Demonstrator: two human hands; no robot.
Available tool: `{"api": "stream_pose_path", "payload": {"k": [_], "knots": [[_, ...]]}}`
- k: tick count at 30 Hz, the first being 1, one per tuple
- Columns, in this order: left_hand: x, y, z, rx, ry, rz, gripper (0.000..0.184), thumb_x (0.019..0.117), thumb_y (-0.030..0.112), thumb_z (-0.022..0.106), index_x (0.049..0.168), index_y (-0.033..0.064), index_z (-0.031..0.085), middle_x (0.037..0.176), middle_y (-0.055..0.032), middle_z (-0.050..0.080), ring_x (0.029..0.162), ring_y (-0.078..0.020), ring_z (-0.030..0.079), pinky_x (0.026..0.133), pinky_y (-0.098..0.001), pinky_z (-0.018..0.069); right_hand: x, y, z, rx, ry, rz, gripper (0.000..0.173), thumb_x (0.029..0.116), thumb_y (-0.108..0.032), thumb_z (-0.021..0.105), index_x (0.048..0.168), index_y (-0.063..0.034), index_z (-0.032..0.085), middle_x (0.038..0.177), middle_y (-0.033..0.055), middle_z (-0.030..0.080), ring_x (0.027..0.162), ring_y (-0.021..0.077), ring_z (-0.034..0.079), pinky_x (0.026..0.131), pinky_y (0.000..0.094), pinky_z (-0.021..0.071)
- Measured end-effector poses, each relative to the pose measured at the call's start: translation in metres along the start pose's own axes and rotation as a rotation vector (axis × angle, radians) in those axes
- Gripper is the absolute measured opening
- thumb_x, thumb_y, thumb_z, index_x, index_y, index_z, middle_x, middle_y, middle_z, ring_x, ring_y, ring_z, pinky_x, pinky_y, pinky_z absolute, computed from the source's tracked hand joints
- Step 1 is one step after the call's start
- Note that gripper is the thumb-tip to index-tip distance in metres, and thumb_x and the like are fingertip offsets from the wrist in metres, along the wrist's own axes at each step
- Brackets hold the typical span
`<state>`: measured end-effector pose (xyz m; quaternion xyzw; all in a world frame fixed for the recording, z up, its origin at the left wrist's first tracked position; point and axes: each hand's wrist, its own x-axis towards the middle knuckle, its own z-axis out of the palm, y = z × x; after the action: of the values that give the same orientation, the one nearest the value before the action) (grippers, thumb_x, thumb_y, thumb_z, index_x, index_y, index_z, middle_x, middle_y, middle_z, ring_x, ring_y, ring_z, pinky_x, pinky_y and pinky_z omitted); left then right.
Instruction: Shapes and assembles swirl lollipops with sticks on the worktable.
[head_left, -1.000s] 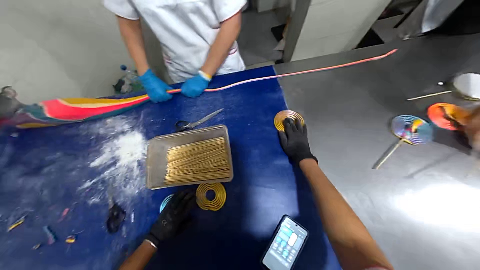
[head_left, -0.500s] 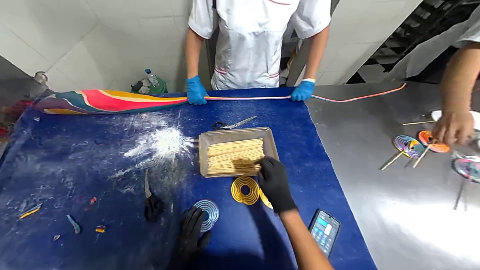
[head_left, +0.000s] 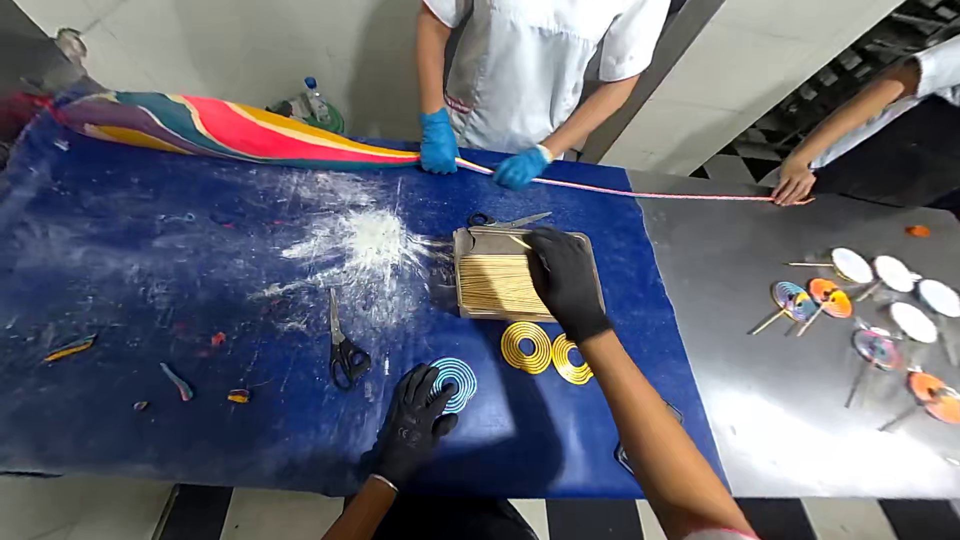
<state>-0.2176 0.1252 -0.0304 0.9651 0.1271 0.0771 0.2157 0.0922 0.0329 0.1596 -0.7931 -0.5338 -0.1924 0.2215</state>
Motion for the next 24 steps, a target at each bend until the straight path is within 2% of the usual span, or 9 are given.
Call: {"api": "stream_pose_path", "payload": {"k": [1, 2, 4, 6, 8, 12, 17, 21, 24], "knots": [[0.003, -0.002, -0.002, -0.011, -0.029, 0.026, 0.044, 0.1015, 0.055, 0.050, 0.139, 0.0368, 0.063, 0.160, -0.0056, 0.043, 0.154, -0.0287, 0.027, 0.126, -0.0526, 0.0221, -0.024, -0.026, -0.010, -0.015, 0.157, 0.028, 0.023, 0.1021, -0.013, 0.054, 0.113, 0.0014, 0.069, 0.108, 0.0194, 0.073, 0.107, 0.0369, 0.069, 0.093, 0.0527, 0.0537], [0.007, -0.003, -0.005, -0.024, -0.061, 0.057, 0.041, 0.1024, 0.050, 0.050, 0.138, 0.0365, 0.064, 0.161, -0.0056, 0.042, 0.155, -0.0285, 0.025, 0.127, -0.0529, 0.0205, -0.057, -0.051, -0.010, -0.004, 0.209, 0.100, 0.024, 0.1016, -0.014, 0.054, 0.117, -0.0005, 0.067, 0.097, 0.0171, 0.071, 0.093, 0.0326, 0.070, 0.082, 0.0483, 0.0557], [0.013, -0.005, -0.015, -0.097, -0.139, 0.084, 0.036, 0.1020, 0.041, 0.055, 0.136, 0.0331, 0.067, 0.164, -0.0062, 0.037, 0.157, -0.0278, 0.021, 0.128, -0.0522, 0.0159, -0.141, -0.099, 0.017, 0.127, 0.003, 0.306, 0.034, 0.1017, -0.017, 0.053, 0.131, -0.0041, 0.066, 0.092, 0.0134, 0.073, 0.077, 0.0270, 0.071, 0.070, 0.0464, 0.0597], [0.016, -0.005, -0.020, -0.187, -0.167, 0.068, 0.035, 0.0992, 0.034, 0.062, 0.133, 0.0322, 0.069, 0.167, -0.0068, 0.032, 0.158, -0.0264, 0.016, 0.129, -0.0494, 0.0150, -0.213, -0.132, 0.052, 0.283, -0.284, 0.477, 0.039, 0.1020, -0.019, 0.052, 0.135, -0.0038, 0.065, 0.103, 0.0144, 0.076, 0.085, 0.0286, 0.076, 0.076, 0.0486, 0.0624], [0.018, -0.006, -0.021, -0.238, -0.169, 0.044, 0.035, 0.0974, 0.032, 0.065, 0.132, 0.0325, 0.070, 0.167, -0.0056, 0.031, 0.158, -0.0241, 0.016, 0.129, -0.0469, 0.0173, -0.246, -0.151, 0.074, 0.341, -0.425, 0.561, 0.040, 0.1029, -0.020, 0.051, 0.137, -0.0042, 0.064, 0.108, 0.0141, 0.076, 0.092, 0.0286, 0.076, 0.083, 0.0466, 0.0618], [0.018, -0.003, -0.020, -0.230, -0.188, 0.022, 0.038, 0.0969, 0.029, 0.067, 0.135, 0.0302, 0.068, 0.167, -0.0075, 0.030, 0.158, -0.0250, 0.016, 0.128, -0.0468, 0.0195, -0.245, -0.160, 0.084, 0.342, -0.483, 0.632, 0.040, 0.1032, -0.020, 0.050, 0.138, -0.0054, 0.065, 0.105, 0.0144, 0.077, 0.093, 0.0295, 0.076, 0.087, 0.0457, 0.0599], [0.020, -0.001, -0.025, -0.245, -0.236, -0.017, 0.038, 0.0964, 0.029, 0.069, 0.134, 0.0285, 0.068, 0.168, -0.0062, 0.028, 0.159, -0.0249, 0.012, 0.128, -0.0469, 0.0179, -0.246, -0.156, 0.095, 0.349, -0.329, 0.572, 0.035, 0.1024, -0.020, 0.054, 0.129, -0.0039, 0.070, 0.099, 0.0133, 0.078, 0.087, 0.0276, 0.076, 0.081, 0.0447, 0.0621], [0.020, 0.001, -0.027, -0.259, -0.258, -0.038, 0.039, 0.0970, 0.027, 0.068, 0.136, 0.0267, 0.068, 0.169, -0.0063, 0.027, 0.159, -0.0245, 0.013, 0.128, -0.0456, 0.0170, -0.225, -0.155, 0.095, 0.322, -0.516, 0.605, 0.040, 0.1047, -0.023, 0.049, 0.139, -0.0075, 0.063, 0.103, 0.0146, 0.076, 0.094, 0.0303, 0.074, 0.087, 0.0469, 0.0587], [0.023, 0.000, -0.028, -0.287, -0.263, -0.035, 0.034, 0.0957, 0.025, 0.070, 0.129, 0.0228, 0.072, 0.169, -0.0072, 0.026, 0.159, -0.0244, 0.013, 0.128, -0.0446, 0.0161, -0.213, -0.152, 0.092, 0.310, -0.609, 0.600, 0.042, 0.1054, -0.023, 0.048, 0.143, -0.0093, 0.060, 0.106, 0.0154, 0.075, 0.098, 0.0317, 0.073, 0.090, 0.0475, 0.0567]]}}
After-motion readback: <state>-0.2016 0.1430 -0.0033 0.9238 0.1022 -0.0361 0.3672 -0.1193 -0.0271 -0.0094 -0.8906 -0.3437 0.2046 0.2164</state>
